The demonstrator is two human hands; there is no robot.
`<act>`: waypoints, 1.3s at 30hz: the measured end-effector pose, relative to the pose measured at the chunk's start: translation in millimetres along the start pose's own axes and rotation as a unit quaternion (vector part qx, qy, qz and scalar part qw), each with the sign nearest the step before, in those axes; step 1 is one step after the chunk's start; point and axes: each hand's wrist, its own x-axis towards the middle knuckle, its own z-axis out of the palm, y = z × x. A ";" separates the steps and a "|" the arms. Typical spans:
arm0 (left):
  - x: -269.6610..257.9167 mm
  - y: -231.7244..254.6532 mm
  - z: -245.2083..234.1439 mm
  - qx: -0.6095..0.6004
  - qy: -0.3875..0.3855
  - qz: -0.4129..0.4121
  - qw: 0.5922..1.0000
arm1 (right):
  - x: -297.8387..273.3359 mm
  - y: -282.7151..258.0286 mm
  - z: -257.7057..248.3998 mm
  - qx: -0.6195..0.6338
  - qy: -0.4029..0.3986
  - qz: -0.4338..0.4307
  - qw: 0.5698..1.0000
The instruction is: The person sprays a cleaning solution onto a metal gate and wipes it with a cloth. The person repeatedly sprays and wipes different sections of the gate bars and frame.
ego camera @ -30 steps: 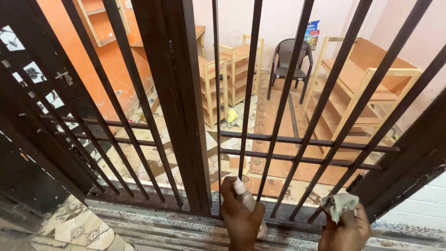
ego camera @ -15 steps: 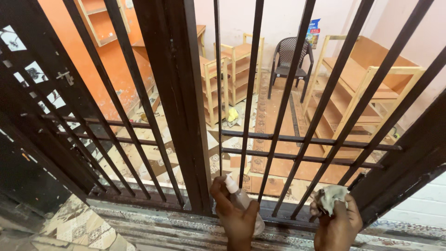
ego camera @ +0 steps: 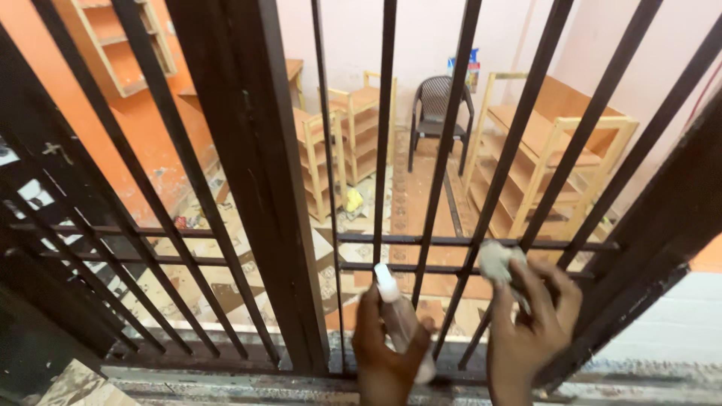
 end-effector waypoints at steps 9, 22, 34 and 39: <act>46.1 30.1 -16.4 0.166 0.086 0.405 0.895 | -26.1 37.2 16.9 -0.144 -0.054 -0.074 0.985; 87.1 9.1 -19.9 0.249 0.010 0.430 0.868 | 26.9 20.7 25.9 -0.130 -0.031 -0.083 0.988; 91.8 0.5 -19.2 0.251 0.034 0.450 0.857 | 14.6 15.6 35.1 -0.116 0.009 -0.074 0.990; 89.1 13.4 -26.7 0.187 0.004 0.422 0.887 | 10.9 11.6 35.4 -0.120 0.017 -0.063 0.991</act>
